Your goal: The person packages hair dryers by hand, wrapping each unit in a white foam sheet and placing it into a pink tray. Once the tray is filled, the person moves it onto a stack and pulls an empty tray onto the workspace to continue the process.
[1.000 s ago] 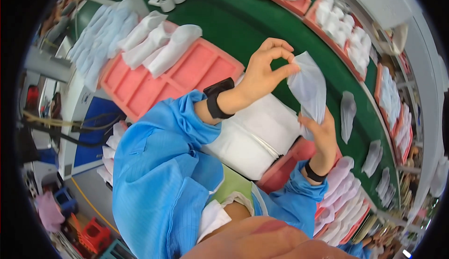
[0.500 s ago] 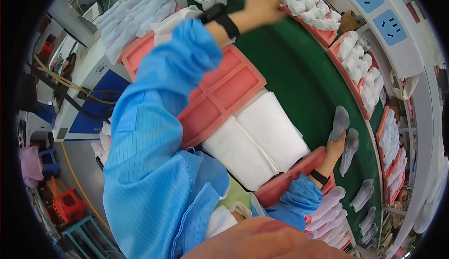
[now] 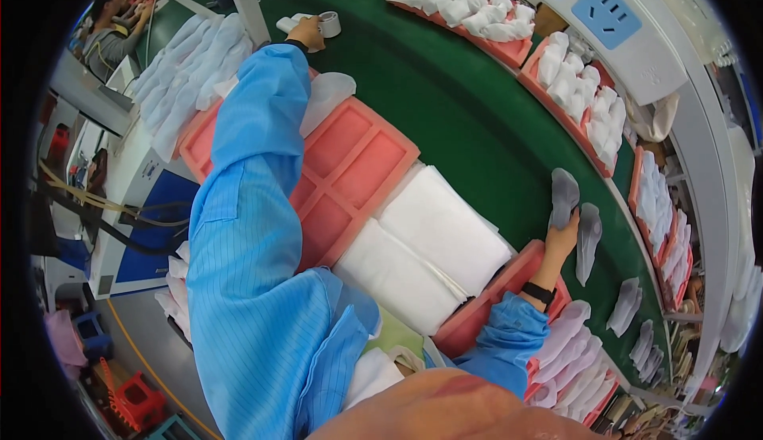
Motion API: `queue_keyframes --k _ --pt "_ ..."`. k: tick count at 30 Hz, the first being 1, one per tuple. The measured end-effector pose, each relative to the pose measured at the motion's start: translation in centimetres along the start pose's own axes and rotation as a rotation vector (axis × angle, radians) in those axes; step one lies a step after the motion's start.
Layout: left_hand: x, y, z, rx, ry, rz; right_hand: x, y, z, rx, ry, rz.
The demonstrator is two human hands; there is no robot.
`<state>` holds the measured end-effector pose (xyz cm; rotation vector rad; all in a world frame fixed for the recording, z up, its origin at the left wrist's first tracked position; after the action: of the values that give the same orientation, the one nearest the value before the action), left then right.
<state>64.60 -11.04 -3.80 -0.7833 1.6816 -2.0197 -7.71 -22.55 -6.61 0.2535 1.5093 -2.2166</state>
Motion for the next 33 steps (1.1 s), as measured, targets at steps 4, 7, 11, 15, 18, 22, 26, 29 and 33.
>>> queue_keyframes --k 4,7,11,15,18,22,26,29,33 --pt "0.8 -1.9 -1.9 -0.184 0.034 -0.057 -2.6 -0.8 -0.3 0.034 0.048 -0.089" --pt "6.6 -4.8 -4.5 -0.276 -0.038 -0.498 -5.7 -3.7 -0.7 0.225 -0.091 -0.036" --pt "16.7 -9.7 -14.0 -0.354 0.295 -0.997 -13.5 -6.8 -2.9 0.146 -0.263 0.579" --pt "25.7 -11.6 -24.0 -0.510 0.533 -1.112 -20.4 -11.2 -6.5 0.144 -0.519 0.487" --pt "30.6 -10.7 -29.2 -0.386 0.860 -1.269 -21.0 -11.5 -6.9 0.180 -0.543 0.544" --pt "33.9 -10.6 -32.7 -0.531 0.739 -1.387 -17.5 -11.3 -5.5 -0.111 -0.403 0.563" --pt "34.4 -7.1 -34.6 -0.153 0.733 -1.194 -14.0 -11.6 -3.9 0.009 -0.302 0.585" --pt "34.7 -3.2 -38.1 -0.251 0.927 -0.879 -12.5 -12.2 -3.2 -0.064 -0.137 0.799" --pt "35.1 0.1 -38.8 -0.327 1.017 -0.585 -11.9 -13.1 -3.2 -0.167 -0.008 1.063"
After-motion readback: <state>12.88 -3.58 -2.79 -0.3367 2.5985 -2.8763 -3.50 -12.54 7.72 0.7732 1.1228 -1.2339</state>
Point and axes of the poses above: each hand's wrist, its own z-axis towards the middle knuckle, its own y-axis out of the palm, x = y × z, the point moved 2 cm from there along z, towards the middle knuckle, and after that the axes turned 1 degree about -x, right-handed, at the moved point
